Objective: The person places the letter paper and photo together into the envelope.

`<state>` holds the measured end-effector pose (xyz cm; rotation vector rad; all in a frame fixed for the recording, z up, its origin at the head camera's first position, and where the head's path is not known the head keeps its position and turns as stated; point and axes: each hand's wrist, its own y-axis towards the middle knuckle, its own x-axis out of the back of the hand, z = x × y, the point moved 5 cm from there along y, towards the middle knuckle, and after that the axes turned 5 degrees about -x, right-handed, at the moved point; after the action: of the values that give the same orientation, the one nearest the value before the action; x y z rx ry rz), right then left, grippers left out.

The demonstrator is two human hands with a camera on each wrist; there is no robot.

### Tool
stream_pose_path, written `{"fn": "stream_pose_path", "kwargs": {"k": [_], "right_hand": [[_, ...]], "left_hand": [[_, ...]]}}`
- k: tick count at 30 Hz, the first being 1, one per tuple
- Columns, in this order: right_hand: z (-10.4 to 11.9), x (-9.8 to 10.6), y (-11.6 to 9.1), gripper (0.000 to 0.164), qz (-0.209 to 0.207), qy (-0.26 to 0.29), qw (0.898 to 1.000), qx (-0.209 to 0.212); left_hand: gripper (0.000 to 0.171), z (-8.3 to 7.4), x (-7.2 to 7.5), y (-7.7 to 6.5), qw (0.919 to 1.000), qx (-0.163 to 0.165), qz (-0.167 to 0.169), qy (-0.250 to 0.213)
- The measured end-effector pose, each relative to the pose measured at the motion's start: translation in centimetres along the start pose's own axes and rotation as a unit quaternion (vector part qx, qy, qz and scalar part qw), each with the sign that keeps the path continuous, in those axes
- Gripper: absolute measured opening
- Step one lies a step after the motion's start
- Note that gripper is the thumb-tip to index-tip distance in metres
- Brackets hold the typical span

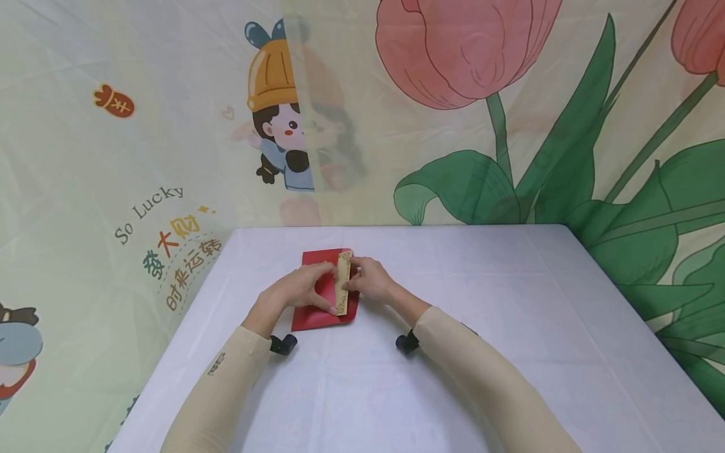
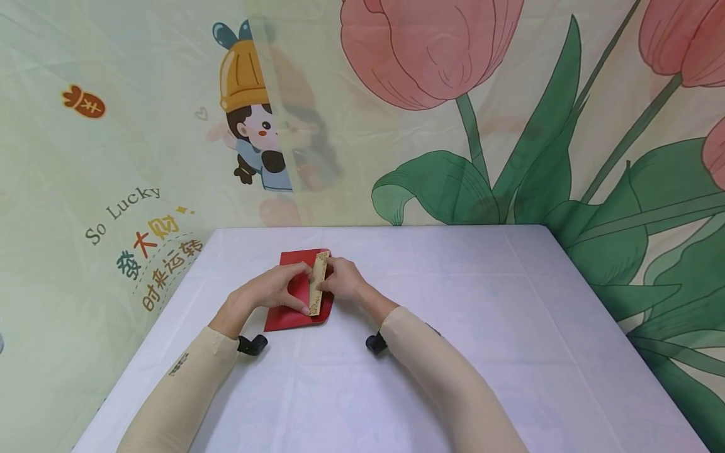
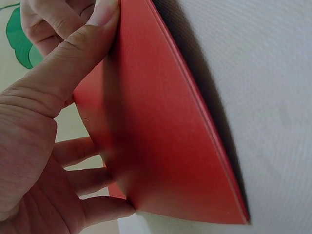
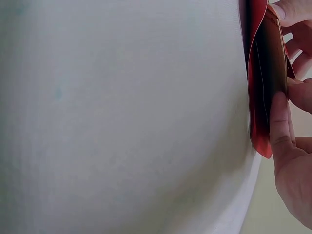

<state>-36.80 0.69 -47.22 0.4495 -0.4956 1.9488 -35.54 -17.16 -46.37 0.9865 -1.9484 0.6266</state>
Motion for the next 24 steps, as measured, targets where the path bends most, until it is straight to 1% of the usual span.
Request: {"fn": "stream_pose_path", "kwargs": {"k": [7, 10, 17, 24], "right_hand": [[0.07, -0.21, 0.06, 0.076, 0.015, 0.002, 1.000, -0.006], [0.13, -0.30, -0.01, 0.074, 0.018, -0.002, 1.000, -0.006], [0.19, -0.39, 0.02, 0.061, 0.013, -0.004, 1.000, -0.003], [0.17, -0.58, 0.12, 0.065, 0.014, 0.003, 1.000, -0.002]], "left_hand": [[0.072, 0.17, -0.07, 0.04, 1.0000, 0.001, 0.000, 0.004], [0.071, 0.18, -0.08, 0.03, 1.0000, -0.001, 0.000, 0.004], [0.072, 0.09, -0.04, 0.03, 1.0000, 0.002, -0.001, -0.001], [0.072, -0.07, 0.00, 0.02, 1.0000, 0.005, -0.001, -0.005]]}}
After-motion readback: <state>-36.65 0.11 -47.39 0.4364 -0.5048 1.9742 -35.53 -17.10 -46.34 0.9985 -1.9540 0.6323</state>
